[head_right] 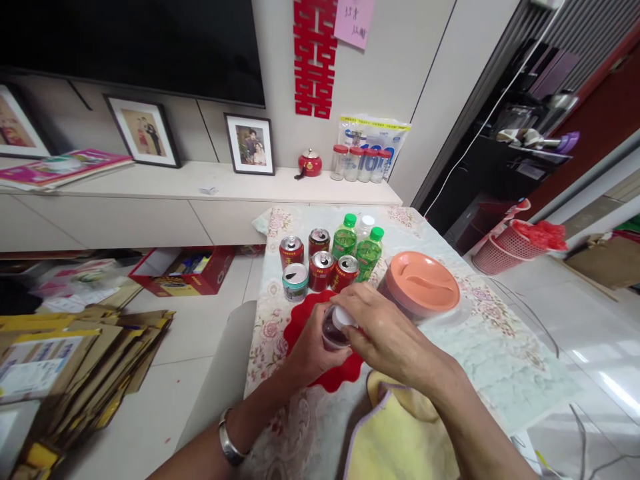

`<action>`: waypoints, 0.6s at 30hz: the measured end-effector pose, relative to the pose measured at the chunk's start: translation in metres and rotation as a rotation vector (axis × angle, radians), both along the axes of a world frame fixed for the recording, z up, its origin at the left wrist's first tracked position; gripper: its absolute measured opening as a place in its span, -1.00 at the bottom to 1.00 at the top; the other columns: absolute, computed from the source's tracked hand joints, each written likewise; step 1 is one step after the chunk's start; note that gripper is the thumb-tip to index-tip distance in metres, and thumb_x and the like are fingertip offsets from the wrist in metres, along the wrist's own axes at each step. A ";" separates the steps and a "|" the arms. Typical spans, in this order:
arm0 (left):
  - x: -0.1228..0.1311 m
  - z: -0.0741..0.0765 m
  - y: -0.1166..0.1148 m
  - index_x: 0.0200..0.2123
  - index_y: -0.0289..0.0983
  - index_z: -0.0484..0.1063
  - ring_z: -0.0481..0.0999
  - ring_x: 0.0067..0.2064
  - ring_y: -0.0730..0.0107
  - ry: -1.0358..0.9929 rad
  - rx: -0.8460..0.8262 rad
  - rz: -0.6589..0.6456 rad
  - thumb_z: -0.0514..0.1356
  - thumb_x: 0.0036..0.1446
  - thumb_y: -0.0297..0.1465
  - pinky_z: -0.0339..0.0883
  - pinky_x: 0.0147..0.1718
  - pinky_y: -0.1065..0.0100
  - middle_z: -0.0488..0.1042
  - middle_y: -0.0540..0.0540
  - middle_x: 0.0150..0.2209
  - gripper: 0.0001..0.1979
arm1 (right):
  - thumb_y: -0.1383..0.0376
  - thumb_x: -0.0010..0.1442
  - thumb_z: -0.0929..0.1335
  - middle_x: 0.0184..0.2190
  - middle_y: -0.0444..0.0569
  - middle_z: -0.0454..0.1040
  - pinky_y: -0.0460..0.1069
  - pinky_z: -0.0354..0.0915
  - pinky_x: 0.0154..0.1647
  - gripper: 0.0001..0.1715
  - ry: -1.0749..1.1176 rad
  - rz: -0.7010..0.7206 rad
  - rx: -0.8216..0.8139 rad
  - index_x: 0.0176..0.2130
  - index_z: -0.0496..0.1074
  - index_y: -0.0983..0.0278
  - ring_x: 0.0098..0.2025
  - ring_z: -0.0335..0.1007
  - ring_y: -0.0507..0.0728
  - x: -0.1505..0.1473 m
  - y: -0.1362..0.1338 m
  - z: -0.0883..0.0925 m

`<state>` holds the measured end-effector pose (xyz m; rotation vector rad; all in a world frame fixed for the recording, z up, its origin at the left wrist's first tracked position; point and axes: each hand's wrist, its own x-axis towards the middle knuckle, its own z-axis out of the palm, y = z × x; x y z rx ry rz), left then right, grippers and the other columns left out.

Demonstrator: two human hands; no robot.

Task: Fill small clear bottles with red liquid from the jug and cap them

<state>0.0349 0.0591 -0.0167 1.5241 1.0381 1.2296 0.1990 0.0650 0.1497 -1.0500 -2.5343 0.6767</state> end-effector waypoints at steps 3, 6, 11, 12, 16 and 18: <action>0.000 0.000 0.001 0.08 -0.21 0.29 0.57 0.00 0.02 -0.032 0.019 -0.010 0.40 -0.09 -0.43 0.51 -0.01 -0.02 0.48 -0.20 0.00 -0.37 | 0.46 0.43 0.28 0.03 -0.02 0.41 0.06 0.31 0.08 -0.68 -0.020 0.007 -0.015 0.10 0.39 0.21 0.06 0.33 0.12 0.001 0.003 0.001; 0.000 0.000 0.001 0.10 -0.22 0.30 0.58 -0.02 0.05 -0.051 0.033 -0.002 0.40 -0.09 -0.43 0.50 -0.02 0.01 0.49 -0.18 -0.01 -0.35 | 0.40 0.45 0.29 0.02 0.02 0.40 0.08 0.33 0.01 -0.75 -0.172 -0.020 -0.036 0.08 0.43 0.23 0.00 0.36 0.15 -0.002 0.006 0.008; 0.000 0.000 0.000 0.12 -0.22 0.29 0.58 0.01 0.04 -0.043 0.021 -0.012 0.43 -0.09 -0.43 0.51 0.00 0.01 0.48 -0.18 0.02 -0.32 | 0.51 0.36 0.30 -0.10 0.03 0.42 0.08 0.30 -0.13 -0.76 -0.347 -0.015 -0.012 -0.04 0.47 0.30 -0.14 0.36 0.16 -0.010 0.009 0.021; 0.000 0.001 0.000 0.12 -0.21 0.28 0.58 0.02 0.03 -0.030 0.022 -0.012 0.44 -0.09 -0.43 0.51 0.02 0.00 0.48 -0.19 0.03 -0.31 | 0.57 0.31 0.30 -0.09 0.02 0.43 0.07 0.29 -0.13 -0.71 -0.351 0.008 -0.004 -0.05 0.47 0.31 -0.13 0.36 0.15 -0.011 0.010 0.023; -0.001 0.004 -0.001 0.13 -0.20 0.27 0.57 0.07 -0.01 0.007 0.018 -0.005 0.44 -0.10 -0.44 0.48 0.08 -0.04 0.48 -0.20 0.06 -0.29 | 0.70 0.15 0.28 -0.12 -0.02 0.44 0.04 0.27 -0.16 -0.56 -0.362 0.088 0.031 -0.11 0.47 0.30 -0.13 0.34 0.13 -0.010 0.012 0.027; -0.001 0.005 -0.002 0.12 -0.19 0.27 0.56 0.08 0.01 0.009 0.029 -0.003 0.43 -0.09 -0.45 0.48 0.09 -0.03 0.48 -0.19 0.06 -0.31 | 0.70 0.14 0.28 -0.12 -0.03 0.45 0.04 0.29 -0.15 -0.52 -0.362 0.108 0.038 -0.08 0.48 0.28 -0.12 0.35 0.13 -0.009 0.013 0.027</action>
